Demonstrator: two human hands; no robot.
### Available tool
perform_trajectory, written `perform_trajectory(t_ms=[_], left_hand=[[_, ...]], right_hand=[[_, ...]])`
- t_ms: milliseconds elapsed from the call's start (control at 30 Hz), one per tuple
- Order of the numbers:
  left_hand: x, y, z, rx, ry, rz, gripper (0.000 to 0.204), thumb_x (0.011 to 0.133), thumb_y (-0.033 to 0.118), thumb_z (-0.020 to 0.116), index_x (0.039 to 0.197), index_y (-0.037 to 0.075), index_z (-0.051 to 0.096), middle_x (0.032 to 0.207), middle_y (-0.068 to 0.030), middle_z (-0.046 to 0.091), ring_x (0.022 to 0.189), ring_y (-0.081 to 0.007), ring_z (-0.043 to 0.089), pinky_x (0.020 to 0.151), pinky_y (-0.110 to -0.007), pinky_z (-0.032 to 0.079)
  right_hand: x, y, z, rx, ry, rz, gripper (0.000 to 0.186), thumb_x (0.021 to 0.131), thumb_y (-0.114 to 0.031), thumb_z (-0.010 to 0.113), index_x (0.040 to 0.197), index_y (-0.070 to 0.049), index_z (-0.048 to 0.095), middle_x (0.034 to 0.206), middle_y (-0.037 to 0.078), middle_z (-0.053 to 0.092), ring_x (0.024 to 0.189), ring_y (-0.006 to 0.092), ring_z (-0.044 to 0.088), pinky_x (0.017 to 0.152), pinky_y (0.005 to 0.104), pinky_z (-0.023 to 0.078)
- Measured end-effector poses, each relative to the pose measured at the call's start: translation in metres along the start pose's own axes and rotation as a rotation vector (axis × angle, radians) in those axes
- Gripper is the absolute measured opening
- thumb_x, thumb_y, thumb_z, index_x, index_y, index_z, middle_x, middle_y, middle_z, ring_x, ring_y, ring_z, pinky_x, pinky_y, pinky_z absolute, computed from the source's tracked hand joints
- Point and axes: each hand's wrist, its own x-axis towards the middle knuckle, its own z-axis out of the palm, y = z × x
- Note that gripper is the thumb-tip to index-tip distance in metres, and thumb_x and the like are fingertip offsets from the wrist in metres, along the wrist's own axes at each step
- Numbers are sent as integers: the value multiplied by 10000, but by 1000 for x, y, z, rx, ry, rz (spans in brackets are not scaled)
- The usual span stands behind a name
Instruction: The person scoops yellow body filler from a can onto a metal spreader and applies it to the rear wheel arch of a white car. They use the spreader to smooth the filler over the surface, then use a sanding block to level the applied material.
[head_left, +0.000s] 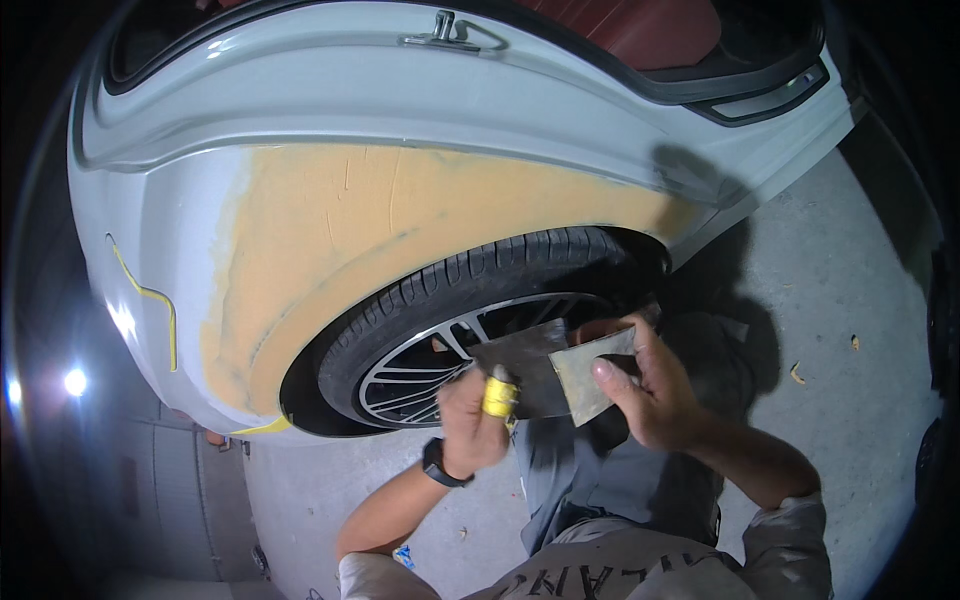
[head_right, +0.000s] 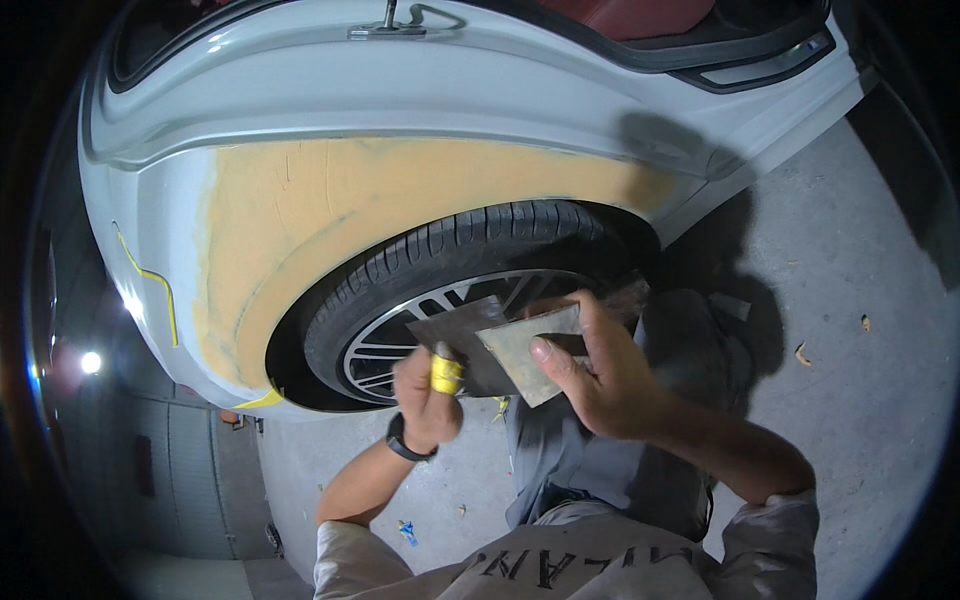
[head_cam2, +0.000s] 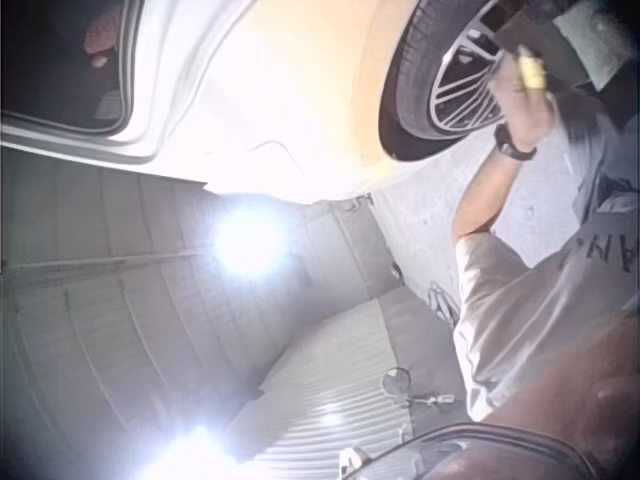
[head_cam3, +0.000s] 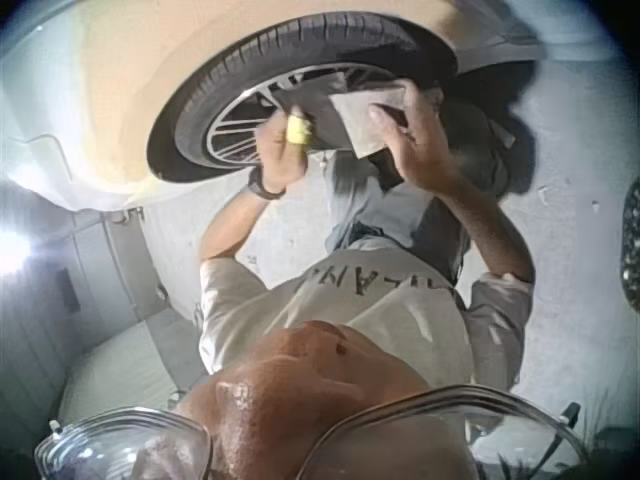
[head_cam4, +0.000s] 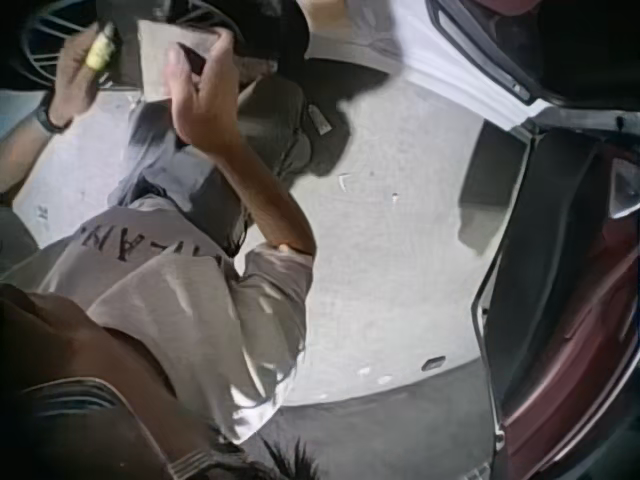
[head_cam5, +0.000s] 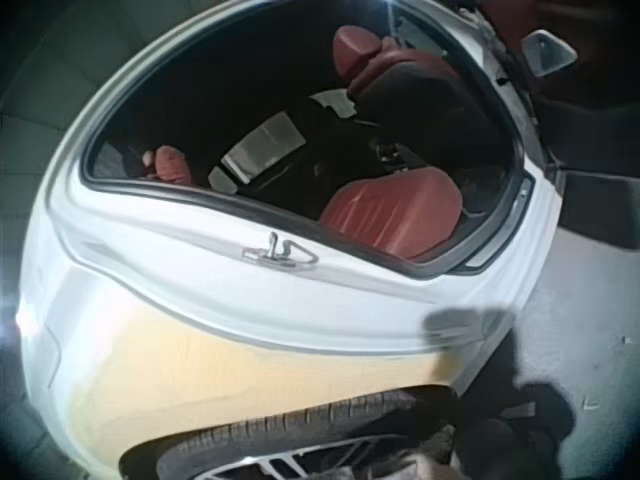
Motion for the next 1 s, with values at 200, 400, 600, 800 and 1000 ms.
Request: perform_trajectory(t_ms=[200,400,600,800,1000], left_hand=[[49,56,-38,795,-166,612,335,958,329,599,1037,40,751,1037,-114,765,944,-297,735,854,-432,563],[156,99,-84,1392,21,769,571,983,352,628,1441,17,558,1401,-209,589,1349,-413,525,1181,-556,361],[153,83,-24,1273,-85,755,583,923,287,677,1424,8,572,1374,-225,584,1304,-448,513,1167,-561,375],[149,48,60,1213,-315,744,799,720,214,811,1427,-51,548,1379,-224,552,1324,-435,483,1194,-551,367],[155,17,147,1070,-467,818,800,773,231,750,1452,-99,483,1444,-255,505,1354,-440,462,1212,-533,343]], right_hand=[[-18,63,16,471,206,161,313,1040,-130,641,1289,2,506,1117,74,667,989,92,614,897,289,513],[-33,90,22,65,131,170,376,997,-177,698,1311,-11,574,1165,147,700,1081,245,686,959,354,516],[-35,84,4,-90,172,134,364,968,-173,713,1265,-8,582,1137,204,705,1075,352,707,924,398,532],[-35,82,-7,-150,145,164,420,987,-247,698,1281,1,527,1085,269,703,1000,446,707,855,460,551],[-48,85,-12,-223,59,183,454,991,-283,686,1296,0,504,1022,304,702,932,472,701,814,517,539]])
